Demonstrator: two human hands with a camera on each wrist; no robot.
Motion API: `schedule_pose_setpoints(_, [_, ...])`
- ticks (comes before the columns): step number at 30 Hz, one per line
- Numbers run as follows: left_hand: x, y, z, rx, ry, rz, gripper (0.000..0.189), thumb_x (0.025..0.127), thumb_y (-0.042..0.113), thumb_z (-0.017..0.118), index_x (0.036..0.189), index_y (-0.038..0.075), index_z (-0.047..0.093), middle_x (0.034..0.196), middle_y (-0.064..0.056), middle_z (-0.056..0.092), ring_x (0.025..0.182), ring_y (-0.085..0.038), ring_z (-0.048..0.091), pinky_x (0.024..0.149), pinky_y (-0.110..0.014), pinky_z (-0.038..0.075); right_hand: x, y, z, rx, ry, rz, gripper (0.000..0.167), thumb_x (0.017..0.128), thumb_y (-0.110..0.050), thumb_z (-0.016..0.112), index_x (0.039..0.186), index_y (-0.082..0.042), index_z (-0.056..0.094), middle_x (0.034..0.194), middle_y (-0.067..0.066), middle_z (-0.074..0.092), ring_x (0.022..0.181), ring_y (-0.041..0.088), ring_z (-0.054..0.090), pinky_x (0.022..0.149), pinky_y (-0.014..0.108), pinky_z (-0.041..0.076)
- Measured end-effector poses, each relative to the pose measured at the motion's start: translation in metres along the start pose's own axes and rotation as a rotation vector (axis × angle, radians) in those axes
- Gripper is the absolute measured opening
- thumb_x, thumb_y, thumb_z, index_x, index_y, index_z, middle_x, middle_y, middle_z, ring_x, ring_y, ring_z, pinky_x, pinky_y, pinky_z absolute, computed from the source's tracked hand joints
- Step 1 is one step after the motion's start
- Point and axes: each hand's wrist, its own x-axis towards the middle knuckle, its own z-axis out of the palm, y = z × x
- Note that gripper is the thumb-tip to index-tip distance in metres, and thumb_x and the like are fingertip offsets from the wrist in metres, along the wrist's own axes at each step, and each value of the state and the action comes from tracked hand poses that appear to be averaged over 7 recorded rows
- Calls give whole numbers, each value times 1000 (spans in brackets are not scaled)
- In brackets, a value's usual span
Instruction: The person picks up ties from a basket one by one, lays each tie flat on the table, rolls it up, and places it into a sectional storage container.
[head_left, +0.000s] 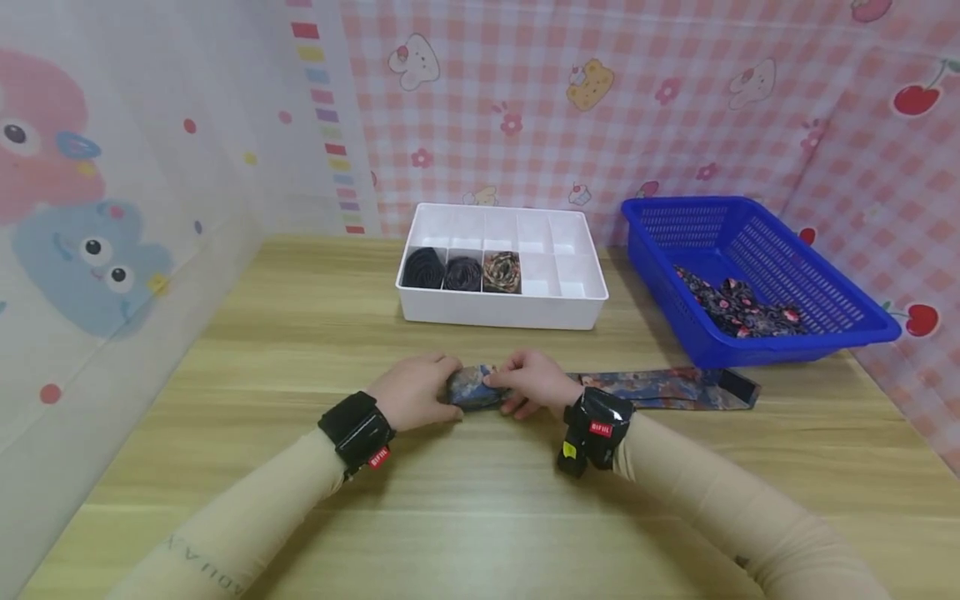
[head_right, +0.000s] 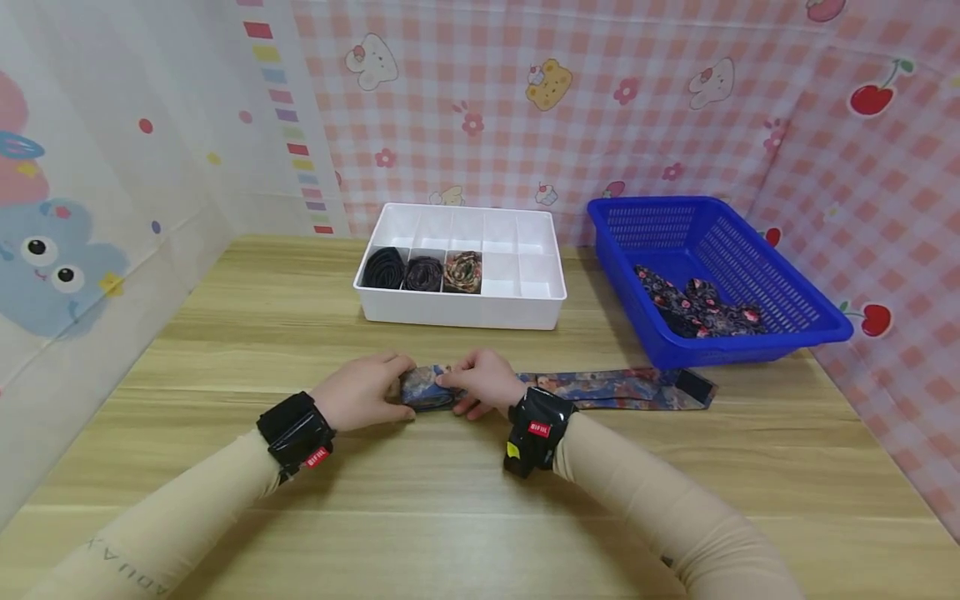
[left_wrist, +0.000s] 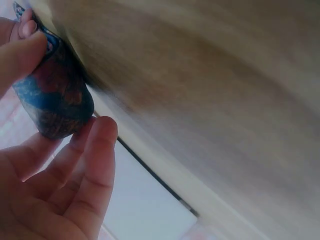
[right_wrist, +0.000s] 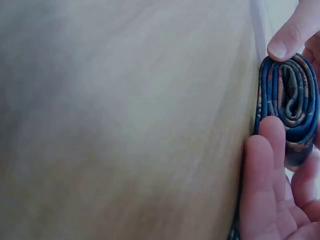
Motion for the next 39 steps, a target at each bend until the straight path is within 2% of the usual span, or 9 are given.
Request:
schedule_pose_setpoints(6, [-3, -1, -1, -29, -25, 36, 61, 75, 20, 79, 128, 2, 54, 115, -13, 64, 101, -26, 61, 89, -42, 48, -3, 1, 4, 12, -17, -32, 16, 87, -17, 67, 89, -1, 67, 78, 7, 64, 59, 16, 65, 50, 30, 53])
schedule_pose_setpoints(17, [-2, 0, -10, -115, -40, 98, 58, 72, 10, 77, 125, 4, 56, 102, -5, 65, 85, -16, 59, 75, -34, 49, -15, -5, 8, -101, 11, -96, 16, 89, -19, 69, 84, -7, 59, 80, 5, 63, 63, 21, 66, 52, 31, 52])
schedule_pose_setpoints(21, [1, 1, -19, -132, -26, 112, 58, 72, 4, 74, 126, 0, 55, 106, -10, 65, 89, -20, 60, 78, -36, 50, -14, -12, 11, -141, 22, -132, 15, 92, -20, 65, 90, -6, 62, 83, 5, 63, 64, 20, 65, 53, 31, 53])
schedule_pose_setpoints(24, [3, 1, -28, -112, 0, 111, 59, 71, 1, 71, 128, -2, 54, 113, -15, 64, 97, -24, 61, 84, -39, 49, -12, -20, 15, -146, 23, -145, 27, 94, -29, 61, 101, -3, 64, 84, 10, 65, 63, 19, 64, 53, 32, 54])
schedule_pose_setpoints(27, [7, 3, -34, -70, 8, 109, 60, 73, 2, 70, 131, -1, 54, 120, -16, 62, 104, -27, 60, 89, -41, 48, -13, -27, 18, -141, 16, -119, 45, 93, -42, 59, 108, 0, 63, 88, 12, 64, 59, 20, 64, 51, 35, 55])
schedule_pose_setpoints(29, [10, 6, -35, -54, 10, 125, 62, 75, 5, 70, 134, 1, 53, 124, -15, 59, 105, -26, 59, 89, -40, 48, -15, -26, 17, -149, 4, -100, 52, 91, -50, 57, 105, 0, 62, 88, 11, 62, 56, 20, 63, 50, 36, 55])
schedule_pose_setpoints(34, [15, 16, -32, -154, 18, 169, 63, 77, 3, 67, 138, 4, 51, 126, -12, 53, 94, -19, 58, 81, -33, 50, -16, -15, 6, -157, 2, -62, 52, 88, -56, 59, 92, -4, 59, 77, 8, 60, 48, 18, 59, 48, 36, 53])
schedule_pose_setpoints(36, [16, 18, -28, -192, 24, 186, 58, 78, 1, 65, 134, 4, 54, 124, -10, 55, 91, -17, 59, 78, -30, 50, -17, -9, 0, -142, 16, -33, 51, 87, -55, 60, 93, -4, 59, 74, 7, 60, 46, 17, 56, 46, 34, 52])
schedule_pose_setpoints(39, [16, 19, -20, -151, 39, 214, 43, 80, 1, 63, 122, 4, 63, 114, -8, 62, 91, -16, 61, 80, -30, 49, -19, -3, -8, -154, 37, 0, 49, 89, -51, 60, 101, -3, 61, 73, 6, 59, 45, 15, 55, 44, 31, 51])
